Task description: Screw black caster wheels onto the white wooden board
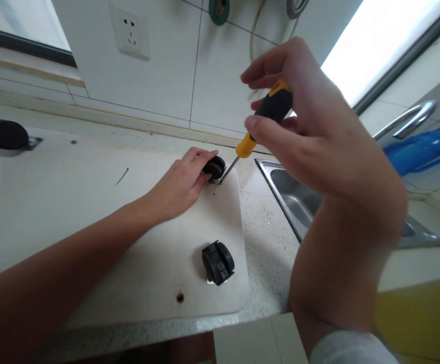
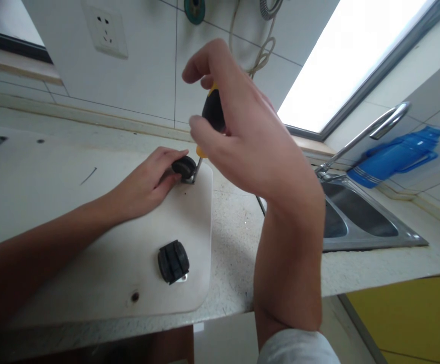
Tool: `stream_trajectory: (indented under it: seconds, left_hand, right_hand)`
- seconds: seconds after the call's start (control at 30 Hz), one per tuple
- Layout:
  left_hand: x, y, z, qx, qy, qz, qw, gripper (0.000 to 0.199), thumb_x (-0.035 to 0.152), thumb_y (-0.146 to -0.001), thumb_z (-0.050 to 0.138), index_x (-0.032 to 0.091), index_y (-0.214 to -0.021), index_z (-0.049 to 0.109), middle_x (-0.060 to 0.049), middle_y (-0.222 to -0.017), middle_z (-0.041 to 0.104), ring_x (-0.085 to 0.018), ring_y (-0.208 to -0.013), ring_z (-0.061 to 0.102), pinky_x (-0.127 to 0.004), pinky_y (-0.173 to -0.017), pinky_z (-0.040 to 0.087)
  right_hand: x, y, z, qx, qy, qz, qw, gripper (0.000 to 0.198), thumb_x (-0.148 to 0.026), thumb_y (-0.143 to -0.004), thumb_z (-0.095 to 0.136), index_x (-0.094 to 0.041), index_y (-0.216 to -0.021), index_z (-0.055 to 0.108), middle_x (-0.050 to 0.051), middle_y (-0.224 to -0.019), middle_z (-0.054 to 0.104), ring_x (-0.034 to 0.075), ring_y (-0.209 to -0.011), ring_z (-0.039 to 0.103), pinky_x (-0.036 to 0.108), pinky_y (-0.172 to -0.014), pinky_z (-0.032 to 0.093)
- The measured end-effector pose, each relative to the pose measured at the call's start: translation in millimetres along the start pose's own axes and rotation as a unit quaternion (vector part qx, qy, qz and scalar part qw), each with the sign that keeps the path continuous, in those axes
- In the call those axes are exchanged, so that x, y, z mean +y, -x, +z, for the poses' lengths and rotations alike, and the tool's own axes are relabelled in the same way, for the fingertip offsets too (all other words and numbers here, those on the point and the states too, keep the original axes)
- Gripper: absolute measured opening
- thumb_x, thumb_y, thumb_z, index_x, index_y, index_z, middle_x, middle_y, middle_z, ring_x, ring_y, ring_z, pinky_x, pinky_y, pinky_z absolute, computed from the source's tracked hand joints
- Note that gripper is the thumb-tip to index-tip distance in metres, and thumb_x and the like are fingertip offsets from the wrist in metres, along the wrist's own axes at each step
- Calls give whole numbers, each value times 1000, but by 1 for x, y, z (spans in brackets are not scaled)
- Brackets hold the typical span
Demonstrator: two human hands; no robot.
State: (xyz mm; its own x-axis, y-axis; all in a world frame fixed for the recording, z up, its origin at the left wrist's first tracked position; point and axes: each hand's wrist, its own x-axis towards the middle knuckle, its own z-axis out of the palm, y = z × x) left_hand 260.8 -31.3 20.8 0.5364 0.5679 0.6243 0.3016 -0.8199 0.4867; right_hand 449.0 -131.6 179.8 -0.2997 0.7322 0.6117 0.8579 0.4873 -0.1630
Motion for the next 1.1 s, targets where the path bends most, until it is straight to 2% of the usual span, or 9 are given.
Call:
stream_trajectory:
  seconds: [0.17, 0.33, 0.47, 0.6, 0.67, 0.77, 0.9, 1.03, 1.1]
  left_hand:
    - [-2, 1, 1, -1, 0, 2, 1000, 55, 15, -105, 52, 23, -160, 57, -16, -146, 62, -34, -135, 67, -60, -122, 55]
    - [-2, 0, 1, -2, 3, 1, 1000, 56, 15, -105, 52, 24, -160, 56, -16, -148, 62, -34, -134, 67, -61, -121, 56]
    - [-2, 0, 1, 0, 5, -1, 1000, 57, 15, -104, 54, 26, -160, 57, -15, -147, 63, -34, -133, 68, -61, -120, 56]
    - [-2, 0, 0, -4, 2, -4, 1000, 55, 17, -106, 52, 22, -160, 57, -17, -149, 62, -34, -133, 67, -60, -119, 57]
    - [-1, 0, 0, -6, -2, -1, 1000, 54, 17, -106, 51, 21, -160, 57, -17, -148, 62, -34, -133, 67, -60, -120, 56]
    - [-1, 0, 0, -4, -1, -3, 1000, 56, 17, -105, 52, 23, -160, 56, -16, -147, 62, -34, -133, 67, -61, -120, 56]
    - [-1, -1, 0, -7, 3, -7, 1000, 55, 17, -106, 53, 24, -160, 57, -16, -148, 62, -33, -132, 68, -59, -119, 57]
    - [-2, 0, 0, 2, 5, 0, 1000, 55, 16, -104, 55, 26, -158, 59, -14, -145, 64, -33, -131, 69, -60, -120, 57]
    - [-1, 0, 0, 7, 7, 0, 1000, 56, 16, -104, 56, 28, -158, 59, -13, -145, 64, -33, -132, 69, -59, -120, 57]
  right_hand:
    - [-3, 0, 4, 79, 100, 22, 992, 33, -47, -103, 75, -22, -123, 68, 7, -105, 73, 25, -87, 64, 41, -78, 50]
    - [-8, 1, 3, 12, -20, -24, 999, 39, -17, -107, 58, -21, -146, 61, 6, -148, 68, 21, -121, 67, 35, -96, 52]
    - [-8, -1, 4, 84, 98, 29, 991, 26, -44, -106, 71, -21, -120, 73, 6, -105, 77, 26, -94, 69, 43, -91, 50]
    - [-6, 1, 0, -11, -51, -13, 999, 35, -24, -108, 60, -25, -143, 61, 5, -152, 66, 23, -133, 66, 35, -97, 54]
    - [-7, 1, 0, 15, -29, 2, 999, 35, -20, -107, 59, -27, -142, 61, 5, -144, 68, 22, -123, 69, 35, -98, 54]
    - [-8, 0, 2, 68, 70, 39, 994, 29, -43, -108, 68, -23, -129, 69, 4, -104, 72, 24, -92, 68, 40, -87, 51]
    - [-8, 0, 3, 17, -69, 1, 997, 28, -25, -111, 56, -23, -139, 61, 6, -138, 69, 22, -119, 68, 37, -95, 53]
    - [-8, -1, 5, 87, 25, 26, 996, 20, -34, -111, 59, -25, -128, 62, 3, -106, 73, 22, -82, 62, 42, -87, 50]
    - [-7, -1, 5, 52, -1, 29, 998, 26, -43, -111, 60, -25, -130, 61, 5, -109, 72, 23, -84, 60, 42, -87, 50]
